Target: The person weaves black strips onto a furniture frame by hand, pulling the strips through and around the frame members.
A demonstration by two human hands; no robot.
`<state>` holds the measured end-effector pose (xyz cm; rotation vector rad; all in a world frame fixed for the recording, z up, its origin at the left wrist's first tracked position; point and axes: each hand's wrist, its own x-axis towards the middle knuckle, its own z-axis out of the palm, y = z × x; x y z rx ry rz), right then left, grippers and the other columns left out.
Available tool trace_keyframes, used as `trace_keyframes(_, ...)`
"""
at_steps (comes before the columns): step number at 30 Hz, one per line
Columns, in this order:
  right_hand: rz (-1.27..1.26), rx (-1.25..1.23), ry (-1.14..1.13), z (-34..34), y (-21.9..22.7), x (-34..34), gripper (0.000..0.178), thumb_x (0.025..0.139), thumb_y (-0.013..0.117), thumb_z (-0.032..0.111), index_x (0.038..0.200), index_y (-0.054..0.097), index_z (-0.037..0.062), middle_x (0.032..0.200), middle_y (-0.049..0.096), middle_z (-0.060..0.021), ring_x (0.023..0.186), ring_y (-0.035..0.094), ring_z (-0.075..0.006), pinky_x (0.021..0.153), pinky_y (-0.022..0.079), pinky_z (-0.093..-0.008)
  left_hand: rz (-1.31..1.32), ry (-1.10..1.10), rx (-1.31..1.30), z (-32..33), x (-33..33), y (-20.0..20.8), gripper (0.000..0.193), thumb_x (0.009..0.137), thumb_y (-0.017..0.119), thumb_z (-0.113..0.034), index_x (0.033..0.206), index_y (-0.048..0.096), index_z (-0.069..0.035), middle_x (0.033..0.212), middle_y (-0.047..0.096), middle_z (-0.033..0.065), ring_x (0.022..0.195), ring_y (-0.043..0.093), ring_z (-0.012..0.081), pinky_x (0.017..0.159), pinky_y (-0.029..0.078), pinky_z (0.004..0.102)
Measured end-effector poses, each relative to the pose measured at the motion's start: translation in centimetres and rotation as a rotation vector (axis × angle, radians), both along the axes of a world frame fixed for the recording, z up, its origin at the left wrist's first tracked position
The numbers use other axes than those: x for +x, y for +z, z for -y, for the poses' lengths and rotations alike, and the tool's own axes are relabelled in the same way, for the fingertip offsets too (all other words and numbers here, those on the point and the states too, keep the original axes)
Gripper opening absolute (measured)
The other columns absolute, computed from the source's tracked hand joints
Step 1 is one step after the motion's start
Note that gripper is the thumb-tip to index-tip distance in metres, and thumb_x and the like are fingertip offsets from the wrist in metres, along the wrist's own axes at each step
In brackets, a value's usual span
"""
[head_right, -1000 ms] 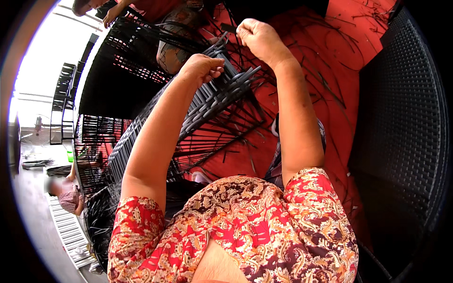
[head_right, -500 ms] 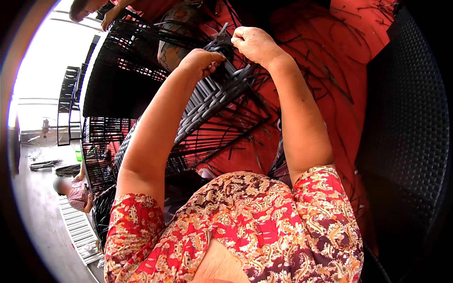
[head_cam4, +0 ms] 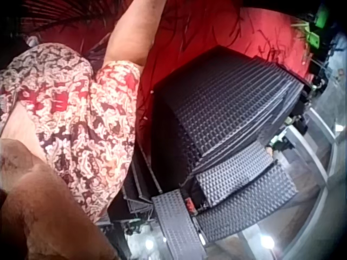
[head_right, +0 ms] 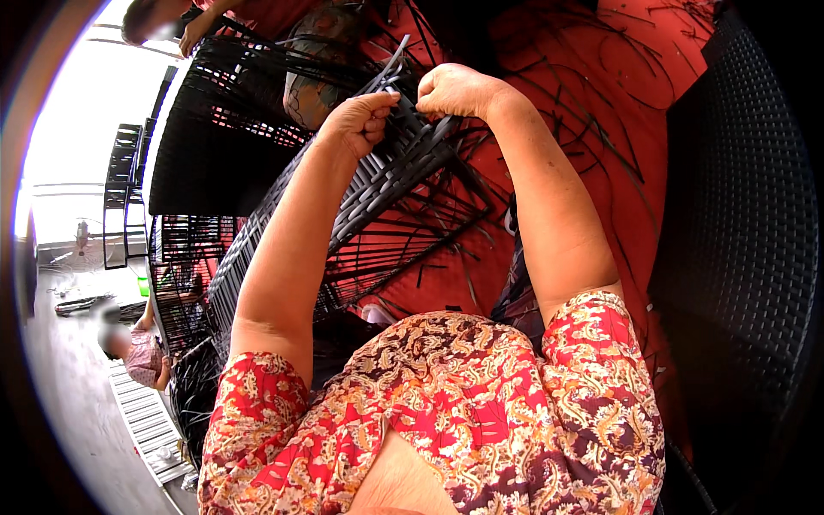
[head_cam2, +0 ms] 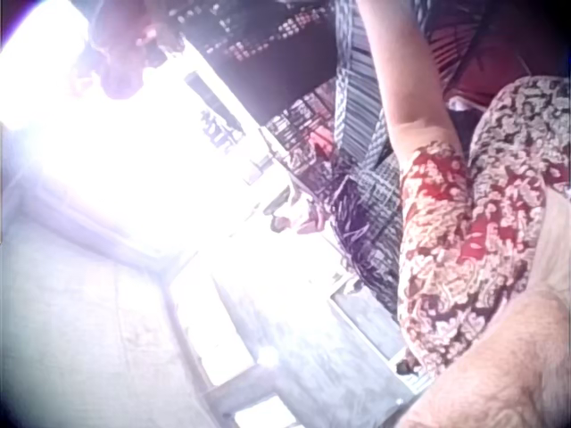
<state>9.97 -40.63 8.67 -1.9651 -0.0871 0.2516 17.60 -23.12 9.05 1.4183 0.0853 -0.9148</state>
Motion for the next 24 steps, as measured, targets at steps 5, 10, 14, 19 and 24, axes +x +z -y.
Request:
trace_keyframes(5,-0.029,0.096,0.030,0.1,0.0,-0.1,0.014,0.083,0.058,0.013,0.072,0.057,0.0036,0.062,0.050,0.0026,0.056,0.045,-0.0057,0.054,0.039,-0.0205,0.220,-0.256,0.124,-0.6,-0.2,0.7,0.012,0.078,0.064,-0.012,0.086,0.063,-0.003,0.055,0.044,-0.0041,0.039,0.033,0.0041,0.035,0.022,0.0196)
trace_keyframes(10,-0.008,0.057,0.028,0.0,-0.1,-0.3,0.013,0.083,0.058,0.011,0.074,0.057,0.0035,0.061,0.049,0.0030,0.057,0.045,-0.0054,0.053,0.038,-0.0209,0.587,-0.540,0.508,0.0,0.3,1.7,0.016,0.074,0.068,-0.014,0.079,0.064,0.000,0.054,0.046,-0.0023,0.040,0.033,0.0051,0.036,0.021,0.0216)
trace_keyframes(14,0.003,0.057,0.024,-0.2,-0.8,0.0,0.013,0.083,0.058,0.011,0.073,0.058,0.0032,0.061,0.049,0.0028,0.057,0.045,-0.0054,0.053,0.037,-0.0210,0.405,-0.623,0.455,-0.1,1.0,1.7,0.017,0.075,0.068,-0.016,0.080,0.062,-0.001,0.053,0.043,-0.0036,0.038,0.031,0.0036,0.034,0.018,0.0198)
trace_keyframes(19,-0.018,0.066,0.019,-0.5,-0.6,-0.1,0.012,0.082,0.059,0.011,0.073,0.058,0.0039,0.062,0.050,0.0029,0.057,0.045,-0.0055,0.053,0.038,-0.0213,0.166,-0.566,0.270,-0.7,0.7,1.7,0.013,0.076,0.068,-0.013,0.077,0.059,-0.003,0.053,0.041,-0.0050,0.036,0.029,0.0026,0.032,0.016,0.0185)
trace_keyframes(24,-0.035,0.024,-0.023,-0.7,-0.1,-0.1,0.010,0.082,0.060,0.013,0.076,0.061,0.0038,0.066,0.054,0.0014,0.063,0.051,-0.0069,0.059,0.042,-0.0212,0.320,-0.583,0.345,-0.6,0.6,2.0,0.013,0.074,0.069,-0.011,0.077,0.060,-0.002,0.053,0.042,-0.0047,0.037,0.030,0.0028,0.033,0.017,0.0186)
